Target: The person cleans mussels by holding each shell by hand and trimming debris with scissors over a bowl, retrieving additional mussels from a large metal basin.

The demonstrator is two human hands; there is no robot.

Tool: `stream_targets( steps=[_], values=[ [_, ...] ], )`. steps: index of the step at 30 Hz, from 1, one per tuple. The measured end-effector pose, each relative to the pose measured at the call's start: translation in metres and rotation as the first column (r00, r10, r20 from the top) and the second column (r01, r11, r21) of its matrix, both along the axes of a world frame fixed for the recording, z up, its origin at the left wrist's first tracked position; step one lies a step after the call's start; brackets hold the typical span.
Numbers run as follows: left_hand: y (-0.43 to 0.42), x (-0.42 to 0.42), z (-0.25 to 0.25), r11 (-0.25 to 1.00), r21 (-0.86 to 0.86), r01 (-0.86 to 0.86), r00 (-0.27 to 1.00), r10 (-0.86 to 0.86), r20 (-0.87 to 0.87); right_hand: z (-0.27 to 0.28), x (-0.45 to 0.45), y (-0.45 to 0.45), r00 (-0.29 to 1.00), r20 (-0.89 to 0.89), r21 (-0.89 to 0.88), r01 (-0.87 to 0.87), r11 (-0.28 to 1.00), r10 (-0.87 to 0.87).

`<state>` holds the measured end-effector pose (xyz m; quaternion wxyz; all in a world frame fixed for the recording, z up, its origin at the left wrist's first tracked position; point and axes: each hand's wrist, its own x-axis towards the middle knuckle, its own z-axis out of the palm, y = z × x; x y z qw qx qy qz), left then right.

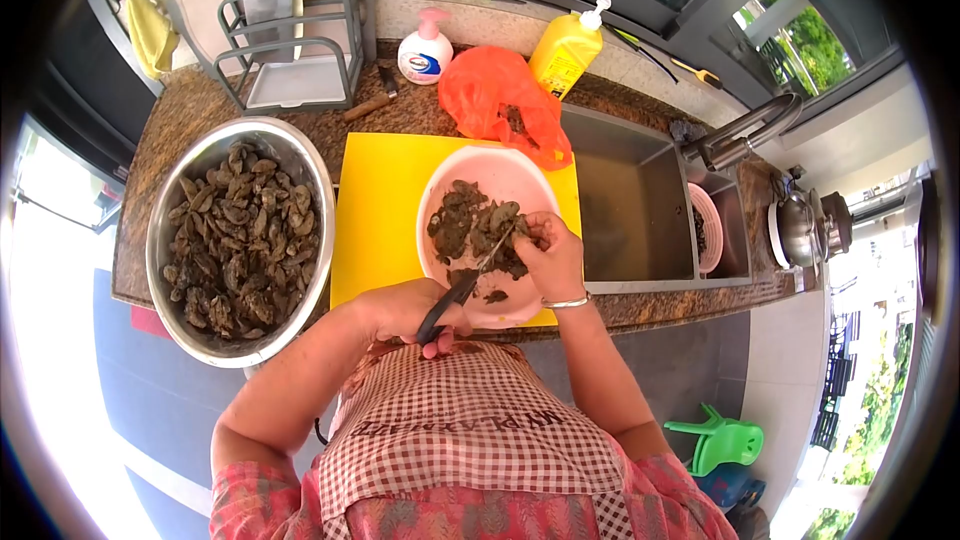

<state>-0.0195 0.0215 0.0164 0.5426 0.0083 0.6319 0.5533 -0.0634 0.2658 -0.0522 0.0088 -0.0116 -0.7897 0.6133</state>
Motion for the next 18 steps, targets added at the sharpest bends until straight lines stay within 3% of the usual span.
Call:
stream_targets(
  steps=[5, 9, 11, 15, 17, 18],
  values=[
    [0.001, 0.004, -0.008, 0.988, 0.034, -0.150, 0.988, 0.148, 0.047, 0.002, 0.007, -0.005, 0.998, -0.070, -0.022, -0.007, 1.000, 0.005],
    [0.004, 0.009, -0.015, 0.925, 0.099, -0.368, 0.917, 0.342, 0.207, 0.026, 0.007, -0.008, 0.986, 0.165, -0.374, 0.086, 0.923, -0.025],
    [-0.002, 0.014, -0.016, 0.915, 0.131, -0.382, 0.908, 0.346, 0.235, 0.042, 0.005, -0.001, 0.961, 0.275, -0.509, 0.159, 0.846, -0.015],
    [-0.019, 0.029, 0.000, 0.917, 0.106, -0.386, 0.917, 0.368, 0.155, 0.053, -0.007, 0.042, 0.978, 0.067, -0.341, 0.207, 0.917, -0.196],
    [-0.031, 0.040, -0.003, 0.900, 0.138, -0.414, 0.906, 0.392, 0.158, 0.042, -0.024, 0.085, 0.928, -0.028, -0.270, 0.352, 0.896, -0.372],
    [-0.036, 0.045, 0.001, 0.887, 0.148, -0.438, 0.896, 0.417, 0.154, 0.036, -0.029, 0.104, 0.904, -0.174, 0.034, 0.402, 0.915, -0.391]
  ],
)
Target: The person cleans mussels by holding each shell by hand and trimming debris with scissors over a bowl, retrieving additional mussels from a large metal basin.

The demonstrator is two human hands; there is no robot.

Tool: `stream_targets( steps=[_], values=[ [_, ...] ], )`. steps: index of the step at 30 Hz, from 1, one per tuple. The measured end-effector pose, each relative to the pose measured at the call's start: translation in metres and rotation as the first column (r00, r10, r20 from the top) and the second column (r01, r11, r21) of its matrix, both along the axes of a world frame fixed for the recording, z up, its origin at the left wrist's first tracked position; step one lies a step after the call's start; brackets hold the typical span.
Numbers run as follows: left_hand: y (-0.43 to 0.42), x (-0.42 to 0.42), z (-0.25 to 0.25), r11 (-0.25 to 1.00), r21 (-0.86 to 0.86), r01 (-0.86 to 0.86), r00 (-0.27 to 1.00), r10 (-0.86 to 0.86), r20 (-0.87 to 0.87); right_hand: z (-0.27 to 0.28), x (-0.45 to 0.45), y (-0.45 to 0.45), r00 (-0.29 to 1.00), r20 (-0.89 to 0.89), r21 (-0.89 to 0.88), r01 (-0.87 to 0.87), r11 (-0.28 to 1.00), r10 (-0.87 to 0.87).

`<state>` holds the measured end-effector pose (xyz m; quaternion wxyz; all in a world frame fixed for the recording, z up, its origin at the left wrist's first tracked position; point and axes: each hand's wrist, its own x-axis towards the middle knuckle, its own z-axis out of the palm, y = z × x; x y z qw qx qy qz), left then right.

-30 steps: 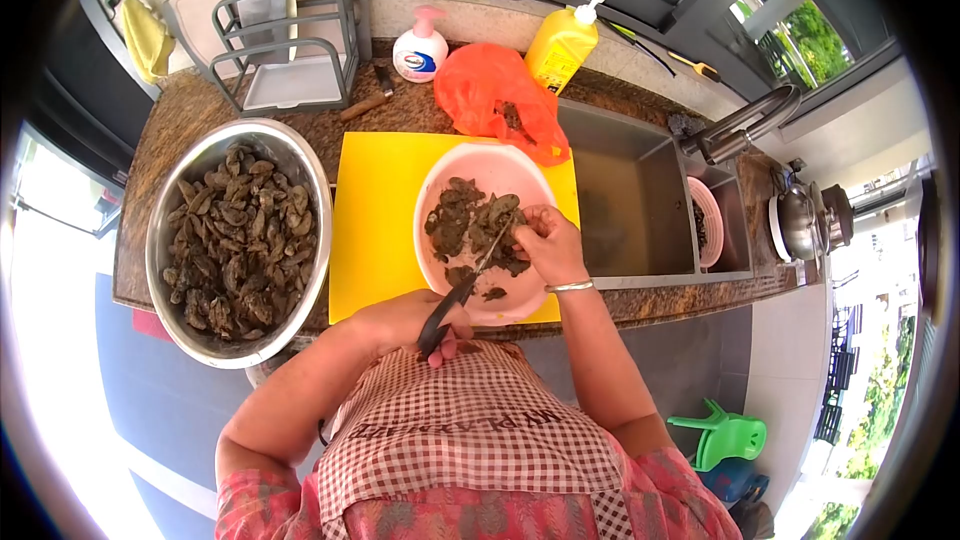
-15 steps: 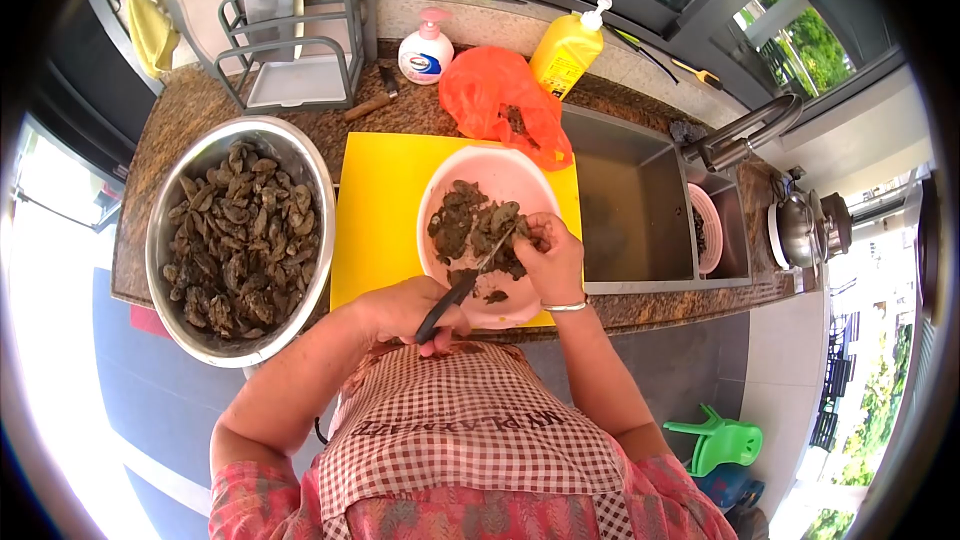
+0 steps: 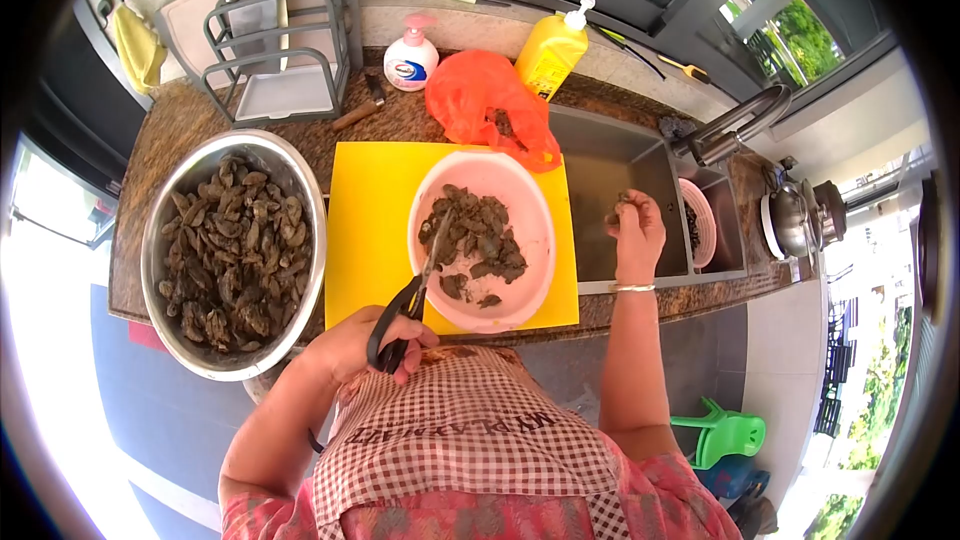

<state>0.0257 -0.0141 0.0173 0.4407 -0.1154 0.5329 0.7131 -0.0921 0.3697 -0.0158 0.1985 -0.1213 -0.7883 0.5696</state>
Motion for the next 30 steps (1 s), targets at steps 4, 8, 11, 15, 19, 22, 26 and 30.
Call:
stream_targets(
  steps=[4, 8, 11, 15, 19, 22, 26, 30],
  values=[
    [-0.010, 0.013, 0.005, 0.998, 0.027, -0.049, 0.998, 0.050, -0.032, 0.008, -0.007, 0.000, 0.994, -0.114, 0.626, 0.066, 0.777, 0.007],
    [-0.011, 0.015, 0.001, 0.999, 0.015, -0.032, 0.998, 0.033, -0.049, 0.001, -0.009, -0.060, 0.906, 0.282, 0.307, -0.396, 0.866, 0.314],
    [-0.009, 0.016, 0.003, 0.998, 0.020, -0.051, 0.996, 0.053, -0.070, 0.025, 0.003, -0.114, 0.699, 0.635, 0.493, -0.695, 0.523, 0.330],
    [-0.009, 0.017, 0.006, 0.999, 0.018, -0.041, 0.997, 0.043, -0.066, -0.006, 0.013, -0.126, 0.703, 0.636, 0.610, -0.711, 0.350, 0.317],
    [-0.013, 0.018, 0.002, 1.000, 0.020, -0.018, 0.999, 0.019, -0.039, -0.018, 0.008, -0.111, 0.673, 0.614, 0.404, -0.717, 0.568, 0.412],
    [-0.011, 0.014, 0.003, 1.000, 0.003, -0.013, 0.999, 0.013, -0.033, -0.019, 0.008, -0.102, 0.704, 0.580, 0.304, -0.654, 0.693, 0.410],
    [-0.007, 0.009, 0.003, 0.999, -0.031, -0.031, 0.999, 0.030, -0.014, -0.011, 0.008, -0.101, 0.646, 0.653, 0.439, -0.747, 0.499, 0.394],
    [-0.005, 0.005, 0.008, 0.999, -0.029, -0.041, 0.999, 0.041, -0.017, -0.002, 0.004, -0.113, 0.810, 0.486, 0.587, -0.580, 0.565, 0.328]
  ],
)
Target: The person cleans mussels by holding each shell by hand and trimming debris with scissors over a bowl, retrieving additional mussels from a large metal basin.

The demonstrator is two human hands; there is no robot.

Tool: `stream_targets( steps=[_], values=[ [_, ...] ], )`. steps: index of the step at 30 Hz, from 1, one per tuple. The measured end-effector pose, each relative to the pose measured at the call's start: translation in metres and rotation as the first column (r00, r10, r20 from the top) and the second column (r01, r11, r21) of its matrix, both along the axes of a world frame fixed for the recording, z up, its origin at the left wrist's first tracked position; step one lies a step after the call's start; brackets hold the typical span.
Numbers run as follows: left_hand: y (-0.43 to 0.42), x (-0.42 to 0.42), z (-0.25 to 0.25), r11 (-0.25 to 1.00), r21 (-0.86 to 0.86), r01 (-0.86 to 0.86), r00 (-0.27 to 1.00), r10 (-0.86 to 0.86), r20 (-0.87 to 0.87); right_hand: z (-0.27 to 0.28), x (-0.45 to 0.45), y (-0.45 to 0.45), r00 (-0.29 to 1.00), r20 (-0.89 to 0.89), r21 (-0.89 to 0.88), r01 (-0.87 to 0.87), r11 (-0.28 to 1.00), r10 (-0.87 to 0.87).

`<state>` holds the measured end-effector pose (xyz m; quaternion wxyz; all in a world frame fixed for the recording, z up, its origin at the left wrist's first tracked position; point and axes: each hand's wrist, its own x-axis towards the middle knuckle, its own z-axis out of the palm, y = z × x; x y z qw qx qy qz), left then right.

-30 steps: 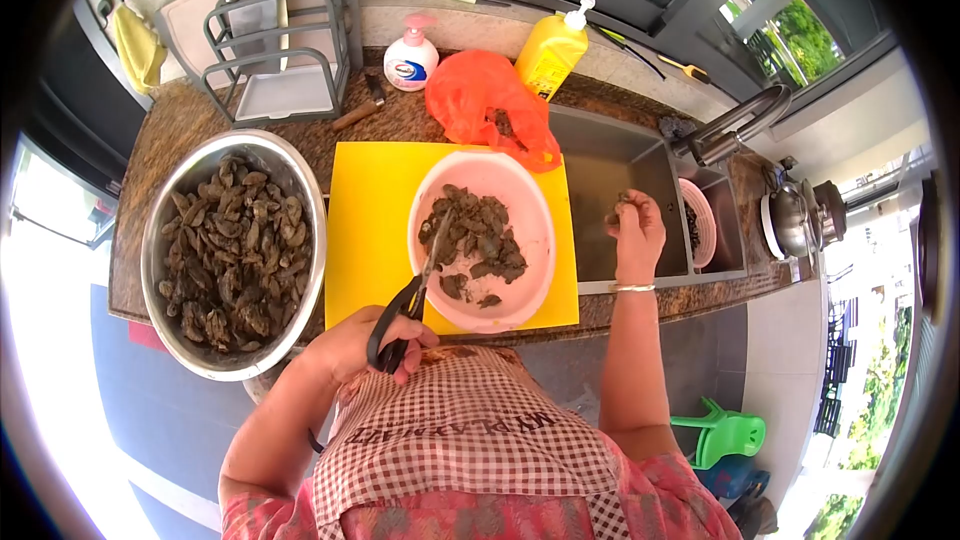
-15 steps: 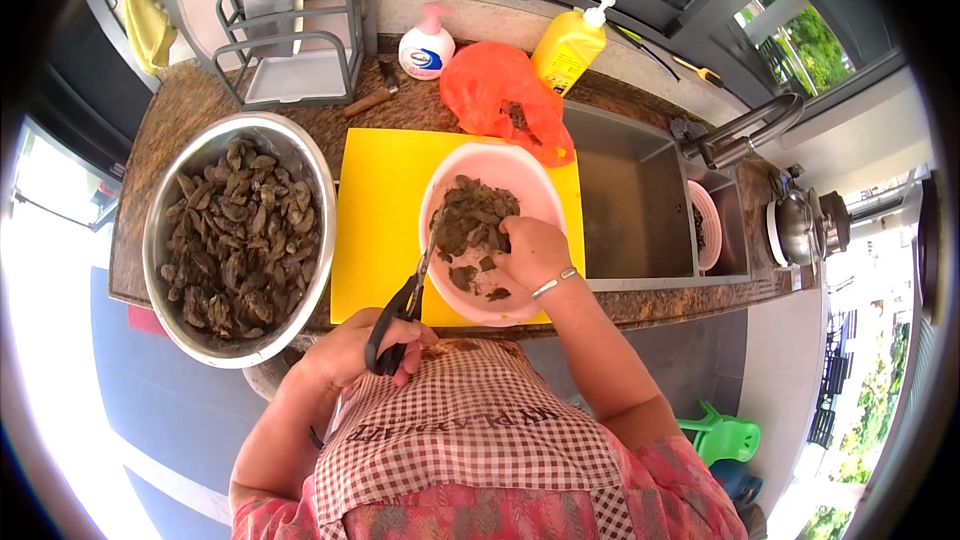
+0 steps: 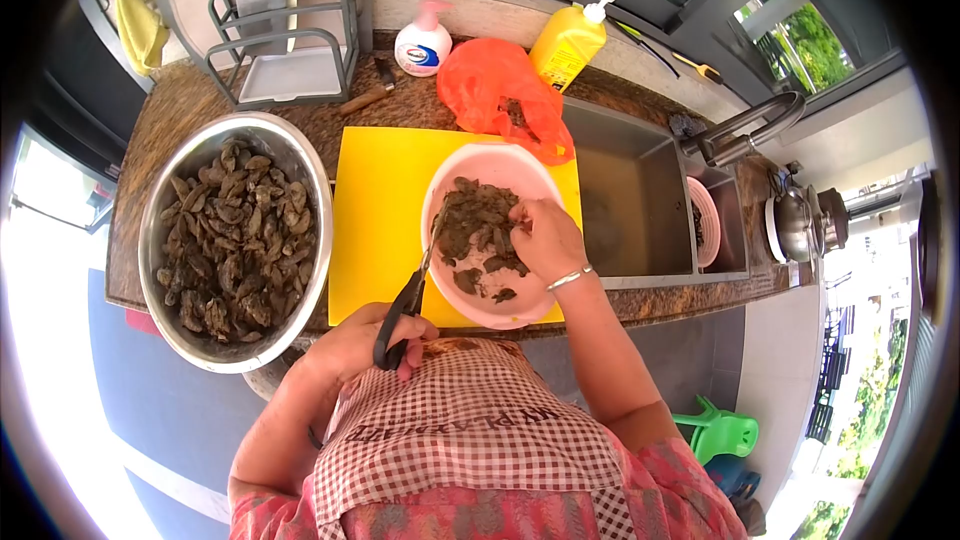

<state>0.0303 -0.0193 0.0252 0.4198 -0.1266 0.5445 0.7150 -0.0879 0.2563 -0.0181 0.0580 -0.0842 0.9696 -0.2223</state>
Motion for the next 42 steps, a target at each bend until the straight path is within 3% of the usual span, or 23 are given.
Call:
stream_targets(
  steps=[2, 5, 8, 11, 14, 17, 20, 23, 26, 29, 35, 38, 42],
  values=[
    [0.001, 0.000, 0.000, 1.000, -0.011, -0.006, 1.000, 0.006, -0.010, -0.021, -0.011, 0.004, 0.957, -0.286, 0.049, -0.028, 0.998, 0.041],
    [0.002, 0.000, -0.005, 0.999, -0.023, 0.033, 0.999, -0.033, -0.018, -0.033, -0.027, -0.001, 0.996, -0.084, -0.048, 0.040, 0.998, -0.044],
    [0.002, 0.000, -0.004, 0.996, -0.045, 0.075, 0.995, -0.078, -0.055, -0.037, -0.036, 0.002, 1.000, 0.002, -0.099, 0.016, 0.995, -0.016],
    [-0.002, 0.000, -0.006, 0.996, -0.035, 0.083, 0.995, -0.085, -0.057, -0.038, -0.038, 0.003, 0.998, -0.055, -0.034, 0.030, 0.999, -0.032],
    [-0.002, 0.001, -0.006, 0.996, -0.049, 0.075, 0.996, -0.077, -0.040, -0.039, -0.038, -0.003, 0.990, -0.055, -0.175, 0.121, 0.977, -0.133],
    [-0.001, 0.001, -0.011, 0.995, -0.044, 0.085, 0.995, -0.088, -0.049, -0.010, -0.037, -0.029, 0.987, -0.136, -0.216, 0.054, 0.975, -0.085],
    [0.002, 0.000, -0.008, 0.994, -0.048, 0.093, 0.994, -0.096, -0.046, -0.014, -0.050, -0.040, 0.991, -0.133, 0.033, -0.020, 0.999, 0.024],
    [0.003, 0.001, -0.007, 0.996, -0.049, 0.070, 0.997, -0.072, -0.038, -0.006, -0.062, -0.048, 0.995, 0.075, 0.144, -0.077, 0.987, 0.067],
    [-0.001, 0.004, -0.008, 0.999, -0.015, 0.031, 0.999, -0.032, -0.044, -0.010, -0.065, -0.043, 0.993, 0.109, -0.036, -0.046, 0.998, 0.050],
    [-0.004, 0.004, -0.011, 0.999, -0.029, 0.037, 0.998, -0.038, -0.046, -0.010, -0.064, -0.041, 0.995, 0.058, 0.129, -0.090, 0.988, 0.083],
    [-0.002, 0.003, -0.007, 0.999, -0.047, 0.020, 0.999, -0.021, -0.026, -0.001, -0.074, -0.047, 0.965, 0.259, 0.198, -0.090, 0.976, 0.037],
    [-0.004, 0.003, -0.008, 1.000, -0.030, 0.007, 0.999, -0.009, -0.040, -0.010, -0.073, -0.034, 0.965, 0.231, 0.008, -0.131, 0.991, 0.126],
    [-0.006, 0.002, -0.012, 1.000, 0.029, 0.009, 1.000, -0.009, -0.013, -0.037, -0.064, -0.006, 0.956, 0.287, -0.321, 0.044, 0.946, 0.053]
  ],
)
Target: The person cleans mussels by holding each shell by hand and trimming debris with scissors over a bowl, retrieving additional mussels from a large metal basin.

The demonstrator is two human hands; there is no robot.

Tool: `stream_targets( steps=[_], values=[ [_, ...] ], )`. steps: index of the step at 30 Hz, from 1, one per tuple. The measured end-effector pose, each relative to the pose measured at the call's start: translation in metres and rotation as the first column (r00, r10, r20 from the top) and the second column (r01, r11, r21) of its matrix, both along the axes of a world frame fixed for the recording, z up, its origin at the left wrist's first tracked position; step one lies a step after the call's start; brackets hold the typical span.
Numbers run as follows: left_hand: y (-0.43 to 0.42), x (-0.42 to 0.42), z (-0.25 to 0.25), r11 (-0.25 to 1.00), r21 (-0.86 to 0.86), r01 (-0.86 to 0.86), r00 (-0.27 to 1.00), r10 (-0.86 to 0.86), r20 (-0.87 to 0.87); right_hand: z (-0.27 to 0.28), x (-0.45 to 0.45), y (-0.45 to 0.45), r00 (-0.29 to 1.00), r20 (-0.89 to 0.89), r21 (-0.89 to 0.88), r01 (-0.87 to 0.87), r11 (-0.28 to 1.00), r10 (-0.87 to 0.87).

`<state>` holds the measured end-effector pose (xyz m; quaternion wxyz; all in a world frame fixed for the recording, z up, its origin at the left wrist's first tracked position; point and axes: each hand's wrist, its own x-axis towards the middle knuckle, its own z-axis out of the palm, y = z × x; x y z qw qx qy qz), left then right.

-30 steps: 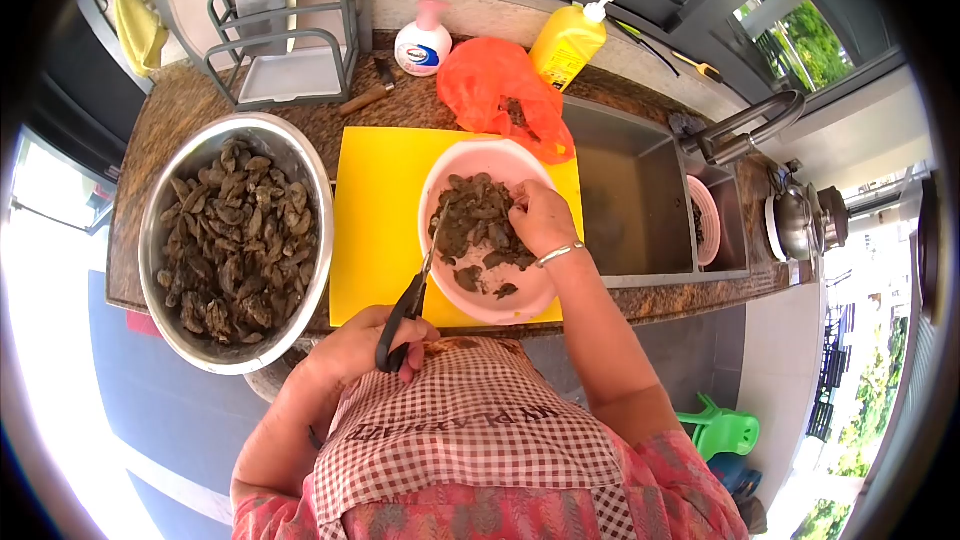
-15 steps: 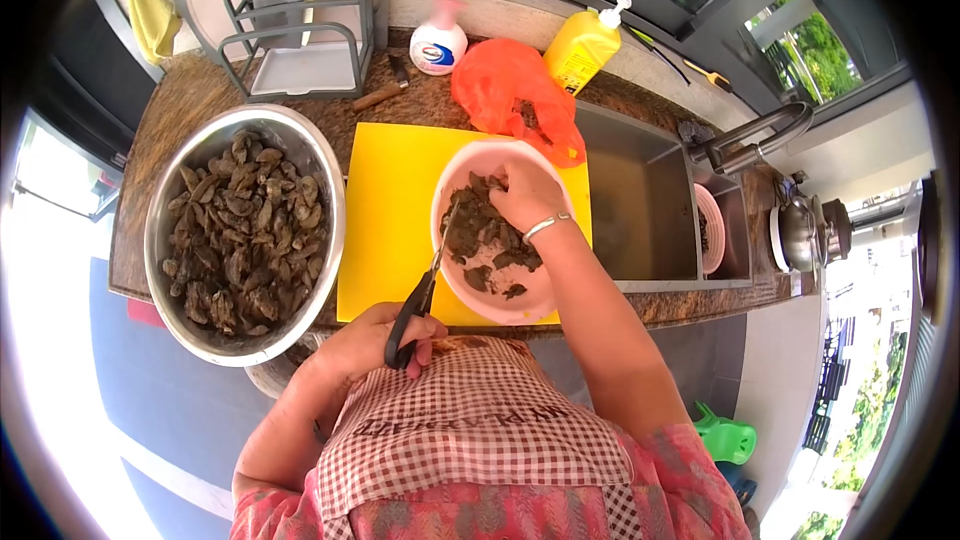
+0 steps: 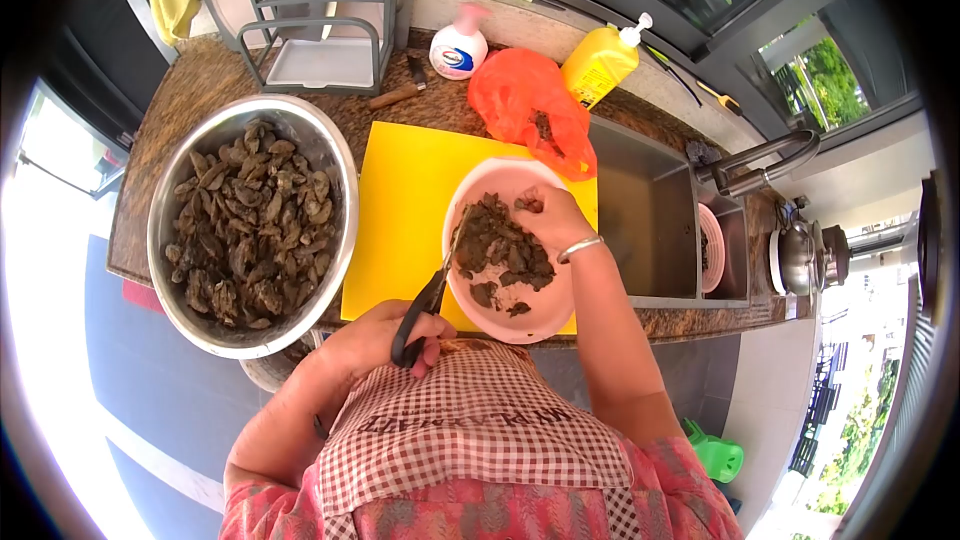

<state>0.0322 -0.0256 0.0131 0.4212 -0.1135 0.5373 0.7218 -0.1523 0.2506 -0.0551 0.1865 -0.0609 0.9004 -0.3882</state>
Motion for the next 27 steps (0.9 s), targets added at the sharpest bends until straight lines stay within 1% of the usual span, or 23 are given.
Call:
stream_targets(
  steps=[3, 5, 7, 9, 10, 13, 16, 19, 22, 25, 27],
  values=[
    [0.003, -0.010, -0.004, 0.994, 0.108, 0.014, 0.997, -0.022, 0.073, 0.004, 0.020, 0.012, 0.980, 0.128, -0.210, 0.178, 0.961, -0.154],
    [0.007, -0.019, -0.012, 0.982, 0.188, 0.030, 0.988, -0.057, 0.142, 0.006, 0.033, 0.013, 0.975, 0.104, -0.291, 0.220, 0.931, -0.198],
    [0.017, -0.028, -0.015, 0.987, 0.114, 0.117, 0.983, -0.131, 0.126, 0.004, 0.040, 0.013, 0.965, 0.098, -0.350, 0.263, 0.899, -0.244],
    [0.028, -0.040, -0.015, 0.973, 0.002, 0.230, 0.970, -0.229, 0.085, 0.000, 0.042, 0.015, 0.958, 0.106, -0.346, 0.286, 0.894, -0.266],
    [0.033, -0.045, -0.014, 0.968, -0.027, 0.248, 0.964, -0.244, 0.107, -0.002, 0.043, 0.016, 0.955, 0.111, -0.344, 0.298, 0.890, -0.277],
    [0.041, -0.059, -0.008, 0.935, -0.115, 0.334, 0.942, -0.327, 0.079, -0.006, 0.046, 0.016, 0.959, 0.045, -0.370, 0.277, 0.887, -0.280],
    [0.046, -0.069, -0.014, 0.943, -0.056, 0.329, 0.940, -0.322, 0.110, -0.005, 0.054, 0.015, 0.964, -0.083, -0.366, 0.208, 0.907, -0.254],
    [0.050, -0.073, -0.010, 0.927, -0.106, 0.359, 0.930, -0.345, 0.130, -0.006, 0.059, 0.015, 0.924, -0.293, -0.218, 0.187, 0.958, -0.247],
    [0.048, -0.071, -0.004, 0.898, -0.156, 0.412, 0.909, -0.391, 0.148, 0.005, 0.065, 0.011, 0.887, -0.375, -0.179, 0.214, 0.960, -0.268],
    [0.047, -0.072, -0.008, 0.910, -0.138, 0.392, 0.915, -0.370, 0.160, 0.010, 0.071, 0.007, 0.877, -0.402, -0.201, 0.196, 0.960, -0.263],
    [0.048, -0.073, -0.008, 0.907, -0.158, 0.389, 0.918, -0.367, 0.152, 0.013, 0.075, 0.005, 0.842, -0.506, -0.136, 0.137, 0.981, -0.187]
  ],
)
